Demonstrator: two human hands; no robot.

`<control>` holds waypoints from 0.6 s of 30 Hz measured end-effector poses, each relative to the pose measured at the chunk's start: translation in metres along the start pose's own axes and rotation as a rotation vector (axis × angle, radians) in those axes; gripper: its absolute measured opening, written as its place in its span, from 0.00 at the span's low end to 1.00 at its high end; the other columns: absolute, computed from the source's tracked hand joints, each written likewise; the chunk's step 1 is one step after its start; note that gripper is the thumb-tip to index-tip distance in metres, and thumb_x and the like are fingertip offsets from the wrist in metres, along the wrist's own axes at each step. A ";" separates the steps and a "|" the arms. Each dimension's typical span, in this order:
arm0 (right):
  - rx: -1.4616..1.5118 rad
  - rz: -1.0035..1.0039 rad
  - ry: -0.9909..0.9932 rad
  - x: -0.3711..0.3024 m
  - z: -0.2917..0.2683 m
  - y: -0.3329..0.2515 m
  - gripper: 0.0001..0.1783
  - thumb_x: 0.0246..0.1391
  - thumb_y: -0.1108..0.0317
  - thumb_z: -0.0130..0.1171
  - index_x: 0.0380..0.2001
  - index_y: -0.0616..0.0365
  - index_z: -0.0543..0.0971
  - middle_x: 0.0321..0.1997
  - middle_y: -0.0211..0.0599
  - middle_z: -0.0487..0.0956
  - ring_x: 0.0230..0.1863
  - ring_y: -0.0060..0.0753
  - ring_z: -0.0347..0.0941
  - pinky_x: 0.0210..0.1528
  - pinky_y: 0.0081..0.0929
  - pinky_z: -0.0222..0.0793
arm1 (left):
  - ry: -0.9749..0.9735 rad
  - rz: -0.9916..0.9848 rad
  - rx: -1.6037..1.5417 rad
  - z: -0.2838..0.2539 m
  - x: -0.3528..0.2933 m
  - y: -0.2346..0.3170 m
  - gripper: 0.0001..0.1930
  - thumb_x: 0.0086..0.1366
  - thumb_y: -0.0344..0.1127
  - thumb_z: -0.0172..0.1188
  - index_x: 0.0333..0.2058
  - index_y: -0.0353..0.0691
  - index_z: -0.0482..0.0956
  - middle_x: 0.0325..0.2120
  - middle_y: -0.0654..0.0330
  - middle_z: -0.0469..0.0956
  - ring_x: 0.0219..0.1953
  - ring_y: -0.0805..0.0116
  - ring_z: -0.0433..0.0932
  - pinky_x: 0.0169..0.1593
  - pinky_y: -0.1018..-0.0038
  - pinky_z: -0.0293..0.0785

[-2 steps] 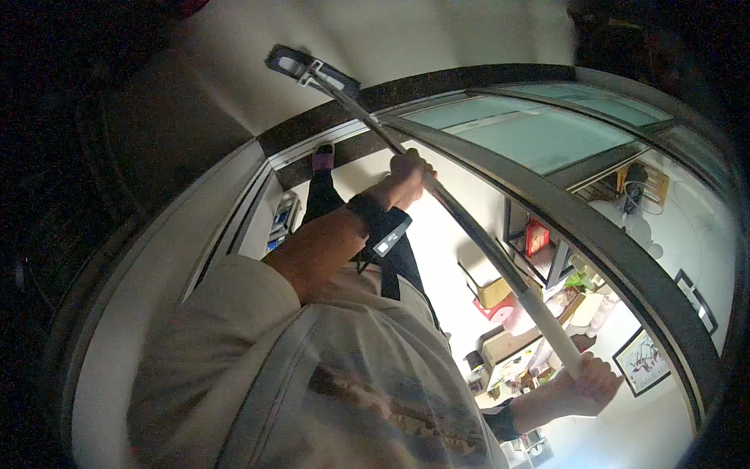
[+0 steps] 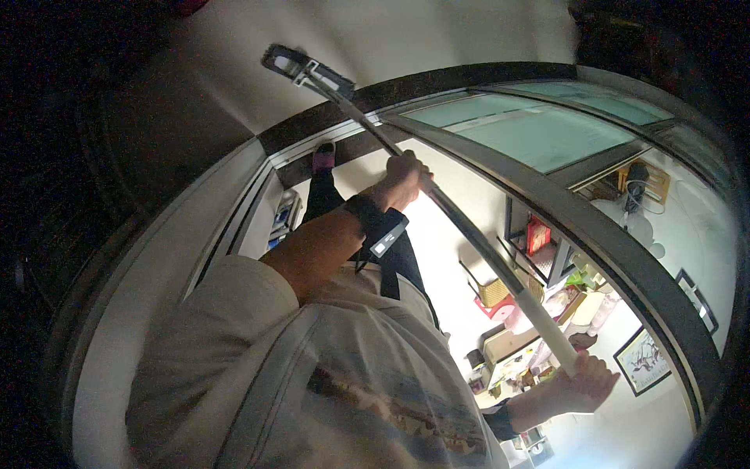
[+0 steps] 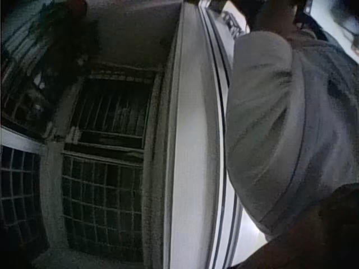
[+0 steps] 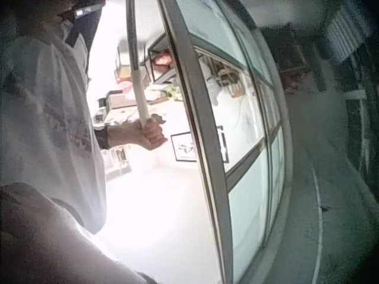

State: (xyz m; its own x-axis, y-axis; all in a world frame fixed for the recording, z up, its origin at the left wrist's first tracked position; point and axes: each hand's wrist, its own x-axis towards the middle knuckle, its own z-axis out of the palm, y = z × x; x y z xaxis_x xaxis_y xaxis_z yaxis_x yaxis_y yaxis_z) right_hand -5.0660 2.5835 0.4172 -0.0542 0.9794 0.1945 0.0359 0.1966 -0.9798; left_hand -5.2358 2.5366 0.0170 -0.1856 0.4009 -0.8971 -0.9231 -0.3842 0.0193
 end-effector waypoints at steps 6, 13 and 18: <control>0.212 0.308 0.092 -0.022 -0.022 0.042 0.24 0.59 0.65 0.35 0.07 0.44 0.51 0.07 0.22 0.47 0.09 0.18 0.42 0.16 0.18 0.48 | 0.095 -0.041 0.117 -0.085 0.041 -0.011 0.12 0.60 0.38 0.40 0.28 0.35 0.64 0.20 0.52 0.67 0.20 0.57 0.70 0.29 0.60 0.72; 0.384 0.449 0.249 -0.041 -0.023 0.096 0.22 0.58 0.67 0.38 0.09 0.46 0.52 0.09 0.22 0.48 0.13 0.20 0.44 0.22 0.25 0.54 | -0.091 0.123 -0.001 -0.129 0.090 -0.002 0.13 0.63 0.41 0.47 0.40 0.39 0.66 0.29 0.57 0.70 0.27 0.62 0.70 0.35 0.62 0.72; 0.445 0.269 -0.022 -0.038 -0.016 0.075 0.22 0.57 0.68 0.40 0.09 0.45 0.53 0.09 0.21 0.49 0.13 0.19 0.46 0.26 0.22 0.55 | -0.090 0.225 -0.007 -0.073 0.062 0.031 0.02 0.59 0.28 0.44 0.28 0.37 0.63 0.17 0.56 0.64 0.16 0.64 0.65 0.20 0.63 0.68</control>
State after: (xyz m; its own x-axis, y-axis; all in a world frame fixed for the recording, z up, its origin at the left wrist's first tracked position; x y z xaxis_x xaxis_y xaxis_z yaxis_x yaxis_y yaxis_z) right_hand -5.0453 2.5617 0.3374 -0.1227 0.9904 -0.0631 -0.3757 -0.1052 -0.9208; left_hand -5.2515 2.4888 -0.0700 -0.4157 0.3775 -0.8275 -0.8529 -0.4776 0.2106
